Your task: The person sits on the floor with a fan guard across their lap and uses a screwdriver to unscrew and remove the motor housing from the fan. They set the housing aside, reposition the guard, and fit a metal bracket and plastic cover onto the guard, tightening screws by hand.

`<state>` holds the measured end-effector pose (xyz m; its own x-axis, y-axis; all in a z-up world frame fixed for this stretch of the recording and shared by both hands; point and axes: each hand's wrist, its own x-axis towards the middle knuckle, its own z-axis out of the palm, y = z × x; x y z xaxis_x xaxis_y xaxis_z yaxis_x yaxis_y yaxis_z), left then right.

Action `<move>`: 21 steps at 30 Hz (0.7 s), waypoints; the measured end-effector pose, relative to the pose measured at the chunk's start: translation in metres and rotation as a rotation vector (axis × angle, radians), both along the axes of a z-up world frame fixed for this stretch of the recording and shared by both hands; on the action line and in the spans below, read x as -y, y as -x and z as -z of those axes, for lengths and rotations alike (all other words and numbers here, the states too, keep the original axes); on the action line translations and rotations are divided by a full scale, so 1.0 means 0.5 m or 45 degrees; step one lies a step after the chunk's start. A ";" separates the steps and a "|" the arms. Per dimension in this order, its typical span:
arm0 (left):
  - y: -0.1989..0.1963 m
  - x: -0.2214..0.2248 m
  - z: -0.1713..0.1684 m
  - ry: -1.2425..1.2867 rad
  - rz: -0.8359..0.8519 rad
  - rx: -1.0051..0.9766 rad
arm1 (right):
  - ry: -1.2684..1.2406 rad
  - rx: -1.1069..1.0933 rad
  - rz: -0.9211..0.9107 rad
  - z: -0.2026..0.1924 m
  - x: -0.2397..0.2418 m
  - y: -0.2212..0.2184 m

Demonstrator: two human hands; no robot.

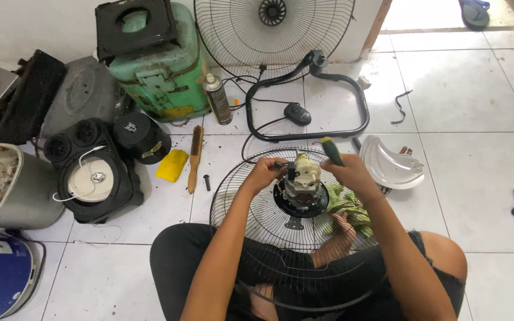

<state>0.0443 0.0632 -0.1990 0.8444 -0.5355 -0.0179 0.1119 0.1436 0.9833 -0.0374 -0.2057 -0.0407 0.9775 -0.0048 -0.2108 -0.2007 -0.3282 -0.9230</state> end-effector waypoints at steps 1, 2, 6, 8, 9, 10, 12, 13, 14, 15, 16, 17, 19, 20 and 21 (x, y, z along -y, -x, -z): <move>0.011 -0.003 -0.035 -0.001 0.000 0.005 | -0.001 0.005 0.000 0.000 -0.012 -0.027; 0.023 -0.005 -0.069 -0.074 -0.022 0.005 | 0.211 0.190 -0.116 -0.001 -0.023 -0.054; 0.030 -0.007 -0.075 -0.030 -0.001 0.040 | 0.404 0.244 -0.388 -0.003 -0.066 -0.135; 0.017 -0.004 -0.045 -0.090 -0.050 0.126 | 0.547 0.227 -0.429 -0.019 -0.080 -0.165; 0.011 -0.003 -0.030 -0.153 -0.096 0.212 | 0.690 0.209 -0.466 -0.027 -0.087 -0.179; 0.008 -0.001 -0.022 -0.153 -0.101 0.211 | 0.689 0.209 -0.471 -0.018 -0.088 -0.193; -0.002 0.013 -0.009 -0.075 -0.075 0.225 | 0.797 0.317 -0.602 -0.002 -0.081 -0.220; -0.003 0.016 -0.010 -0.072 -0.073 0.227 | 0.800 0.318 -0.600 -0.010 -0.087 -0.223; -0.005 0.019 -0.012 -0.074 -0.090 0.288 | 0.809 0.199 -0.641 -0.018 -0.093 -0.225; -0.004 0.021 -0.012 -0.078 -0.109 0.347 | 0.815 0.080 -0.684 -0.024 -0.101 -0.227; -0.004 0.025 -0.014 -0.077 -0.109 0.346 | 0.816 0.079 -0.684 -0.039 -0.111 -0.226; -0.002 0.027 -0.015 -0.108 -0.187 0.404 | 0.883 -0.059 -0.712 -0.054 -0.123 -0.224; 0.004 0.032 -0.011 -0.139 -0.265 0.458 | 0.949 -0.201 -0.740 -0.070 -0.141 -0.223; 0.008 0.036 -0.007 -0.143 -0.305 0.391 | 0.948 -0.223 -0.757 -0.072 -0.147 -0.225; 0.006 0.036 -0.007 -0.149 -0.347 0.330 | 0.948 -0.238 -0.775 -0.077 -0.156 -0.231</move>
